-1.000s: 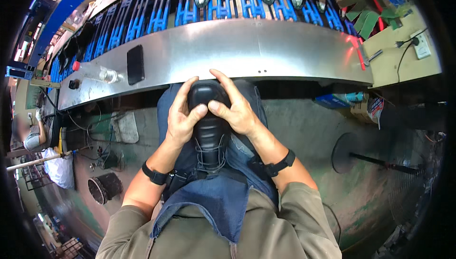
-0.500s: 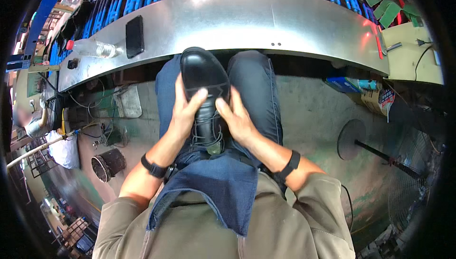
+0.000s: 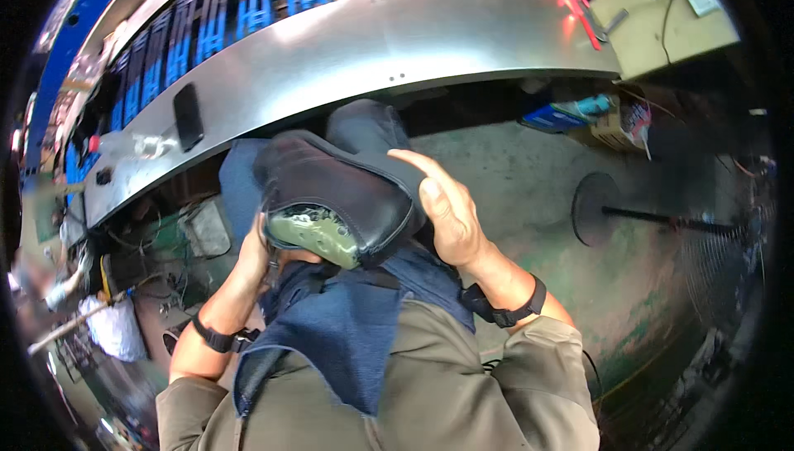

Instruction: Inspecting and finishing black leather shoes in a shoe manufacturing facility.

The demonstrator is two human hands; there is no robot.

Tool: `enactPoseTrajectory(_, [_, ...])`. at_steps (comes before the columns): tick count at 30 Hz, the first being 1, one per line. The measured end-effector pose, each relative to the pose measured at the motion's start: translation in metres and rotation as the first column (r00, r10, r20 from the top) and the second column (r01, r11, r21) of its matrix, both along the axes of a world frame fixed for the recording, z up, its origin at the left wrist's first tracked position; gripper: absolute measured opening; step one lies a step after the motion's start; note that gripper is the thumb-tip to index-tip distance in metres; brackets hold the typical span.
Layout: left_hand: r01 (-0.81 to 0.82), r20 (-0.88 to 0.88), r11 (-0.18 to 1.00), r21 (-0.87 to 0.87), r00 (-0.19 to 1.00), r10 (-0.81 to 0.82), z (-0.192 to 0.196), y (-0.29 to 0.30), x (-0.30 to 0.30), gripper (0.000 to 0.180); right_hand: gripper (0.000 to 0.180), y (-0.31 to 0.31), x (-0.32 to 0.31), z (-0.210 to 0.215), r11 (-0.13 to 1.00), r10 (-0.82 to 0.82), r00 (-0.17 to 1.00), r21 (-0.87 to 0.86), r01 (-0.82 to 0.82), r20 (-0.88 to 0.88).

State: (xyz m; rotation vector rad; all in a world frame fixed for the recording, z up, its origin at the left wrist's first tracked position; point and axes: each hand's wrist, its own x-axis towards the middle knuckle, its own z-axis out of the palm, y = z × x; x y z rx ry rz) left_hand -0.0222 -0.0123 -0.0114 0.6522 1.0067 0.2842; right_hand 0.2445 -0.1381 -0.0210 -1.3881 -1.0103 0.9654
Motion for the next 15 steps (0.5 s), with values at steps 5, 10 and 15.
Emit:
enactPoseTrajectory(5, [0.565,-0.524,-0.054,0.823,0.719,-0.456,-0.024,0.049,0.015,0.098,0.048,0.0,0.036,-0.029,0.993,0.064,0.997,-0.105,-0.06,0.036])
enactPoseTrajectory(10, [0.516,-0.538,-0.283,0.808,0.453,-0.711,-0.03,0.076,0.064,0.109,0.04,0.013,0.037,-0.019,0.974,0.147,0.985,-0.183,-0.13,0.085])
enactPoseTrajectory(15, [0.488,-0.468,-0.244,0.838,0.413,-0.781,-0.046,0.089,0.079,0.116,0.034,0.035,0.043,-0.014,0.94,0.228,0.967,-0.285,-0.189,0.112])
